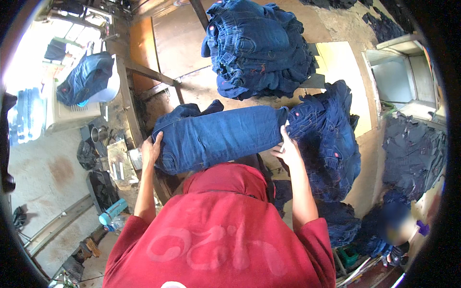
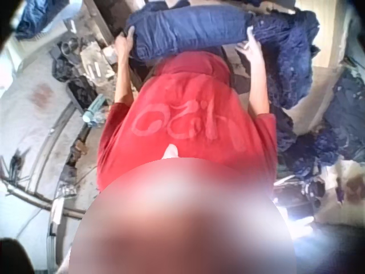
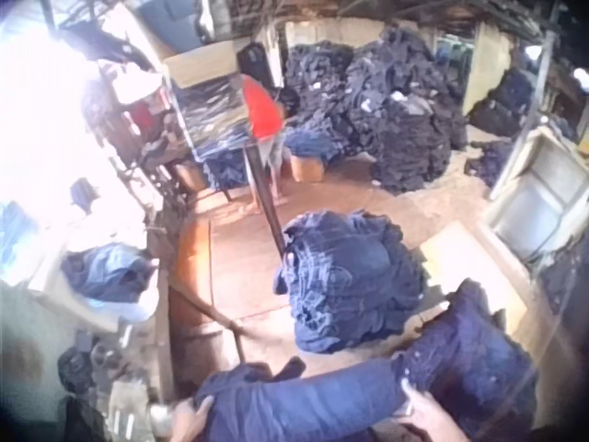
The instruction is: The person repeatedly picks up denim jeans from a pile, places them on a cylindrical roller, and uses a small handheld tool to scrape the fabric surface. After treating one pair, they move it aside and repeat the process with another pair.
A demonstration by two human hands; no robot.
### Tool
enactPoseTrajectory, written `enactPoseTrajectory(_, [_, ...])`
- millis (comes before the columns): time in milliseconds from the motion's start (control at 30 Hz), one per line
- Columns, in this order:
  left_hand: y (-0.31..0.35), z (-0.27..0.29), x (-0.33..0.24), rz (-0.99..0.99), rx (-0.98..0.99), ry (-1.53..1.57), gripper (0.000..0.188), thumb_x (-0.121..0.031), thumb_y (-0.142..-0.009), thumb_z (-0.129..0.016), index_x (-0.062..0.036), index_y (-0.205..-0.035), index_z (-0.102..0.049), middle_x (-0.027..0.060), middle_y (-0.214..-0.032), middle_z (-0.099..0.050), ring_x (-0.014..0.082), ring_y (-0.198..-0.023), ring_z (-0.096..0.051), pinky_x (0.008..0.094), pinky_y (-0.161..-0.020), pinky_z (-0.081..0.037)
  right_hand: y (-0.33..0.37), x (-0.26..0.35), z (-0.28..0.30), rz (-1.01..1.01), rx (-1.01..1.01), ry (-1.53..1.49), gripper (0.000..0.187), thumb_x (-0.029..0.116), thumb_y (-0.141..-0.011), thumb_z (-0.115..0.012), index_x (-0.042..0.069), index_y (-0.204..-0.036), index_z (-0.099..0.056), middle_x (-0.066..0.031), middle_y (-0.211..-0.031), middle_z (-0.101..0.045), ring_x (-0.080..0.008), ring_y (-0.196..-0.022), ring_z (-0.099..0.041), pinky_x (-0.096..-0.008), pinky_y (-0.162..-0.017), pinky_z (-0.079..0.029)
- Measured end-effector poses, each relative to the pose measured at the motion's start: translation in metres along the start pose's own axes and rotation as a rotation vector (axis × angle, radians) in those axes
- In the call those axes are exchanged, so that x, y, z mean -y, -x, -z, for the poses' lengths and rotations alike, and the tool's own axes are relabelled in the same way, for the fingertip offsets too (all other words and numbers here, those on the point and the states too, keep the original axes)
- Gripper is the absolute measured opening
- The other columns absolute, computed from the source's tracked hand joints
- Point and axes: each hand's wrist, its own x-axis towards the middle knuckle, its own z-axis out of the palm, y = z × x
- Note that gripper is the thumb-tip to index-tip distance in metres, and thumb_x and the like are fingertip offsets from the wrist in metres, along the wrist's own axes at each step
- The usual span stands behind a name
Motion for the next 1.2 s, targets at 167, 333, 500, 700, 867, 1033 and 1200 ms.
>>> enactPoseTrajectory(167, [0.004,-0.035,-0.02,-0.014,-0.463,0.345,0.038,-0.026,-0.102,-0.075,0.0064,-0.121,-0.076,0.0294,-0.111,-0.078,0.0442,-0.105,-0.075,0.0464,-0.099,-0.056,-0.068,0.014,0.0,0.274,-0.315,-0.025,0.039,0.019,-0.088,-0.093,0.018,-0.085,-0.054,0.0027,-0.081,-0.061,-0.0124,-0.072,-0.057,-0.0372,-0.064,-0.047])
enactPoseTrajectory(333, [0.028,-0.044,-0.082,-0.46,-0.529,0.182,0.031,-0.01,-0.102,-0.07,0.0049,-0.13,-0.071,0.0293,-0.11,-0.073,0.047,-0.104,-0.069,0.0487,-0.096,-0.056,-0.117,0.014,0.013,0.361,-0.535,0.033,0.035,0.021,-0.088,-0.092,0.012,-0.083,-0.059,-0.001,-0.077,-0.065,-0.0195,-0.072,-0.063,-0.0413,-0.071,-0.052])
enactPoseTrajectory(500, [0.115,-0.053,-0.128,0.255,0.404,1.196,0.047,-0.021,-0.11,-0.067,0.0016,-0.149,-0.058,0.0176,-0.147,-0.068,0.0335,-0.134,-0.066,0.0445,-0.112,-0.052,-0.158,0.062,0.099,0.566,-0.973,0.043,0.036,0.033,-0.094,-0.087,0.001,-0.087,-0.072,-0.0161,-0.092,-0.08,-0.0311,-0.084,-0.076,-0.047,-0.081,-0.057])
enactPoseTrajectory(700, [0.089,-0.068,-0.292,0.163,0.896,1.398,0.043,-0.02,-0.109,-0.067,-0.0047,-0.149,-0.058,0.0091,-0.145,-0.069,0.024,-0.132,-0.067,0.0459,-0.119,-0.052,-0.11,0.271,0.277,0.84,-0.873,-0.524,0.041,0.029,-0.094,-0.09,-0.005,-0.112,-0.076,-0.0106,-0.105,-0.077,-0.0222,-0.094,-0.071,-0.0404,-0.086,-0.058])
enactPoseTrajectory(867, [0.021,-0.053,-0.465,-0.283,1.11,1.56,0.041,-0.025,-0.109,-0.069,-0.0083,-0.145,-0.063,0.006,-0.14,-0.072,0.0258,-0.13,-0.068,0.0472,-0.115,-0.054,0.028,0.429,0.35,1.219,-0.82,-0.664,0.05,0.02,-0.088,-0.096,-0.006,-0.121,-0.07,-0.0159,-0.118,-0.074,-0.0286,-0.101,-0.073,-0.0467,-0.086,-0.065])
enactPoseTrajectory(1033, [-0.031,0.011,-0.546,-0.628,0.99,1.604,0.056,-0.042,-0.104,-0.073,-0.0044,-0.144,-0.062,0.0155,-0.136,-0.072,0.0338,-0.125,-0.068,0.0522,-0.113,-0.053,0.111,0.458,0.352,1.271,-0.463,-0.364,0.063,0.042,-0.09,-0.091,0.001,-0.133,-0.069,-0.0121,-0.124,-0.075,-0.0223,-0.114,-0.072,-0.0467,-0.105,-0.056])
enactPoseTrajectory(1200, [-0.194,0.034,-0.486,-0.685,0.71,1.412,0.045,-0.012,-0.094,-0.077,0.0053,-0.134,-0.068,0.0153,-0.125,-0.076,0.0278,-0.112,-0.075,0.0428,-0.097,-0.062,0.082,0.365,0.376,0.813,-0.33,0.56,0.038,0.021,-0.093,-0.075,0.009,-0.128,-0.072,-0.0054,-0.11,-0.083,-0.0169,-0.101,-0.076,-0.034,-0.079,-0.062])
